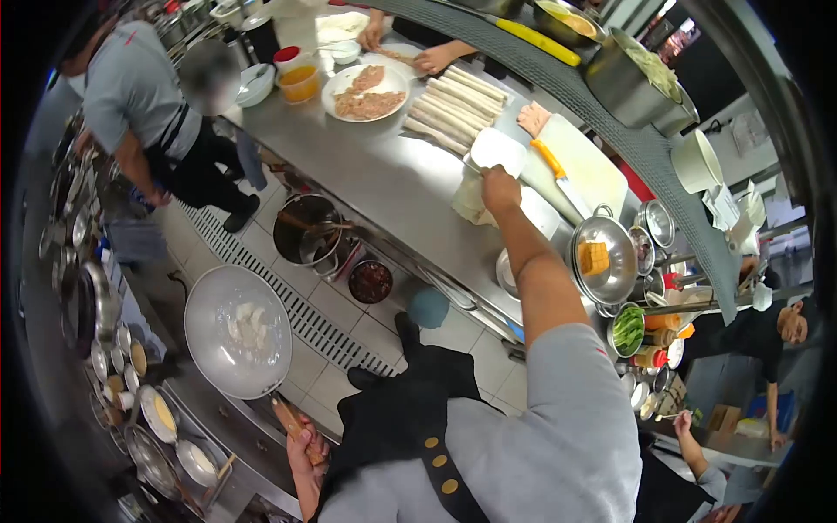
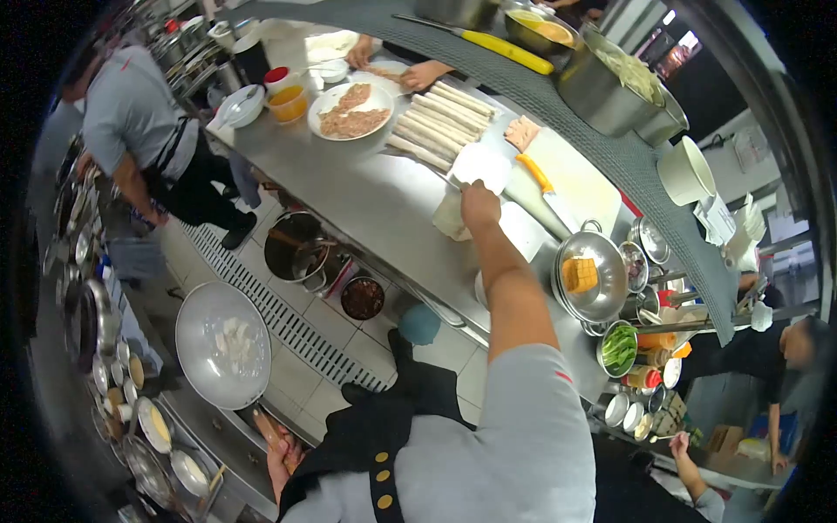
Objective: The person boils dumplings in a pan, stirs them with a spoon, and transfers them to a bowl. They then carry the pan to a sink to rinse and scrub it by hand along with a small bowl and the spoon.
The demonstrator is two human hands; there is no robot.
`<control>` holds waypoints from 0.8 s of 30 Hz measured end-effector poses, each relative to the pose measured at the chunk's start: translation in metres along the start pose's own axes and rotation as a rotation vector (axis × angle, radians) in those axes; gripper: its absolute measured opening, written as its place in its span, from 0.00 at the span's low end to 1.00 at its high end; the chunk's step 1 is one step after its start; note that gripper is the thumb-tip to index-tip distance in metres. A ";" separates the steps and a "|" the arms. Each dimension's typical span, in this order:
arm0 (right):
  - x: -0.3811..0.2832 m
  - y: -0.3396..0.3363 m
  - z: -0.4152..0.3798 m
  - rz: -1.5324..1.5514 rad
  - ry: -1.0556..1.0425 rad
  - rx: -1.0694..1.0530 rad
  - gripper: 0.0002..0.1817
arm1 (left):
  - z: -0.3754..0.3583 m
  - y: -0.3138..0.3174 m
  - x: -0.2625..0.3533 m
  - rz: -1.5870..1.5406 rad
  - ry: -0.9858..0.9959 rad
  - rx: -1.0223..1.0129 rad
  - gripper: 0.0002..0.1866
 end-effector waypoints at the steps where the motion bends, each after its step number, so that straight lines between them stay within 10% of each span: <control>1: 0.009 0.004 0.014 0.008 0.028 -0.011 0.13 | 0.006 0.006 -0.001 -0.006 -0.023 0.001 0.20; 18: -0.081 0.001 -0.045 0.314 -0.532 0.104 0.05 | 0.079 0.091 0.004 -0.009 -0.112 0.022 0.22; 24: -0.122 0.022 -0.058 0.446 -0.391 0.080 0.09 | 0.089 0.093 0.019 0.006 -0.133 0.046 0.23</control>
Point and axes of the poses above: each hand's wrist, its own z-axis towards the middle knuckle, its own y-axis out of the palm, x = y × z, the point moved 6 cm from there along z, towards the middle knuckle, and after that the axes turned 2 degrees about -x, right-handed, at the moved point
